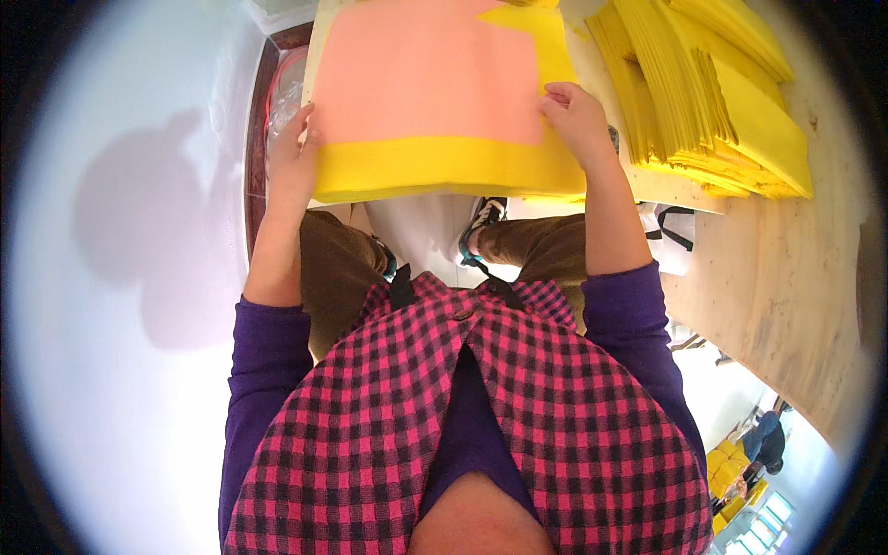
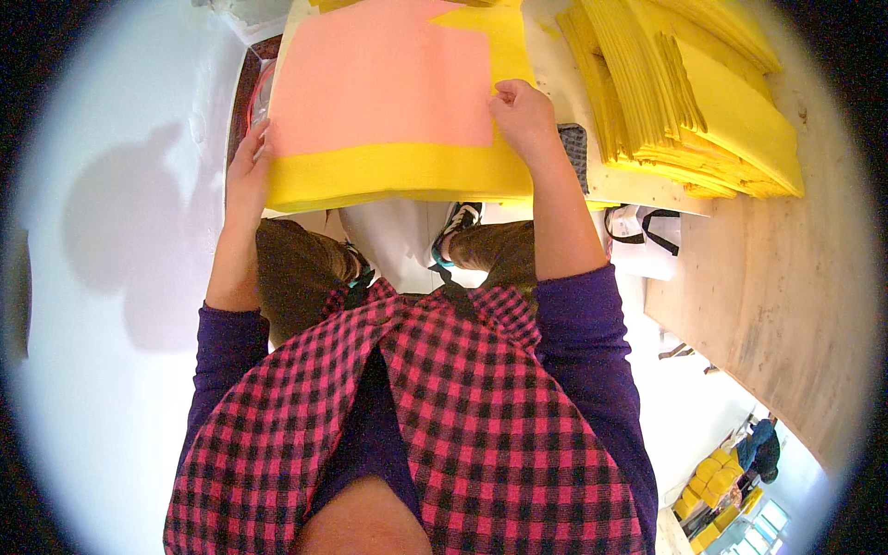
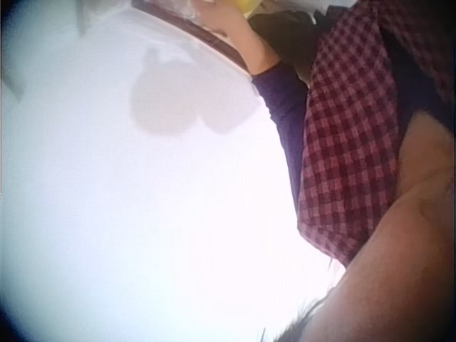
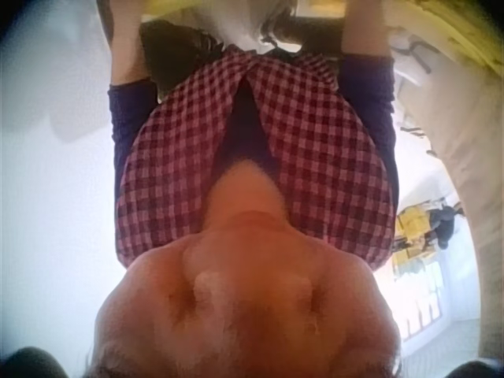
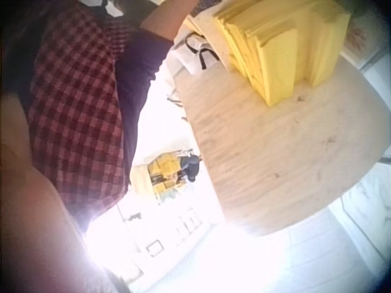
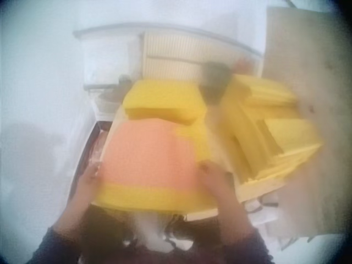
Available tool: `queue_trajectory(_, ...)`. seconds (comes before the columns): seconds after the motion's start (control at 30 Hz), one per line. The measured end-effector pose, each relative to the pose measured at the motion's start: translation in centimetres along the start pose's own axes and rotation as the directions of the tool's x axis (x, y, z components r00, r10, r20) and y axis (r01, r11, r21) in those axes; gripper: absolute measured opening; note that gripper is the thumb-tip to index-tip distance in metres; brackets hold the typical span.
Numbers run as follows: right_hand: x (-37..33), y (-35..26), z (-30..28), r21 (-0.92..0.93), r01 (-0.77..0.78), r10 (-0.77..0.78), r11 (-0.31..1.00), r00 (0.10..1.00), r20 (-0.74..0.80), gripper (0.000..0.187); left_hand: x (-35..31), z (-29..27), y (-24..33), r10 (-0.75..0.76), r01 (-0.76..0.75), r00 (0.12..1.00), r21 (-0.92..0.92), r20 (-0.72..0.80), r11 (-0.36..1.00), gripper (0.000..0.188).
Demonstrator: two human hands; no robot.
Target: The person folds yellow and pink sheets of paper or foam on a workbench, aligning edges and pressing folds. They stack the folded sheets and continue folding additional sheets from a nearby pile.
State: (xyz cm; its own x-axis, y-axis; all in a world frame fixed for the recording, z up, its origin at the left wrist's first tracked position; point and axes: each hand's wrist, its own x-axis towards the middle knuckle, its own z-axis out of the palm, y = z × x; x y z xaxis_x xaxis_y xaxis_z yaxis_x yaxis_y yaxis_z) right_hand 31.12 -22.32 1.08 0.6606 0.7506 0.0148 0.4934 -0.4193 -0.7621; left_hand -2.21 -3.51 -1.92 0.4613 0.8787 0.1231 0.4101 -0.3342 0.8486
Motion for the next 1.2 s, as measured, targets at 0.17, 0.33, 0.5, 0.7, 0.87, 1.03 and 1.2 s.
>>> queue_trajectory(0.17, 0.8, -0.1, 0.3, 0.041, -0.079, 0.079, 0.996, 0.997, 0.014, 0.04, -0.4, 0.6, 0.1, 0.081, -0.081, 0.997, 0.123, 0.002, 0.989, 0.038)
queue_trajectory(0.33, 1.1, -0.3, 0.2, 0.131, -0.158, 0.151, 0.979, 0.987, 0.06, 0.04, -0.9, 1.1, 0.4, 0.136, -0.135, 0.991, 0.069, -0.01, 0.988, 0.037)
queue_trajectory(0.5, 1.9, -0.5, 0.7, -0.063, -0.103, 0.106, 0.993, 0.993, 0.049, 0.045, -1.0, 1.1, 0.5, 0.151, -0.149, 0.988, 0.114, -0.007, 0.982, 0.038)
queue_trajectory(0.7, 2.7, -1.9, 1.2, -0.429, -0.022, 0.015, 0.903, 1.0, -0.02, 0.042, -1.1, 1.2, 0.3, 0.165, -0.163, 0.986, 0.129, -0.004, 0.978, 0.038)
queue_trajectory(0.87, 3.0, -3.0, 1.7, -0.457, -0.088, 0.111, 0.885, 0.994, 0.022, 0.029, -0.8, 1.2, -0.1, 0.165, -0.165, 0.986, 0.097, 0.007, 0.981, 0.038)
queue_trajectory(1.03, 2.8, -3.2, 1.8, -0.476, -0.062, 0.069, 0.877, 0.998, -0.003, 0.021, -0.9, 1.2, -0.2, 0.208, -0.204, 0.978, 0.165, -0.007, 0.965, 0.038)
queue_trajectory(1.2, 2.7, -3.8, 1.3, -0.467, -0.005, -0.002, 0.885, 1.0, -0.015, 0.018, -0.9, 1.2, -0.4, 0.192, -0.191, 0.981, 0.07, -0.008, 0.979, 0.038)
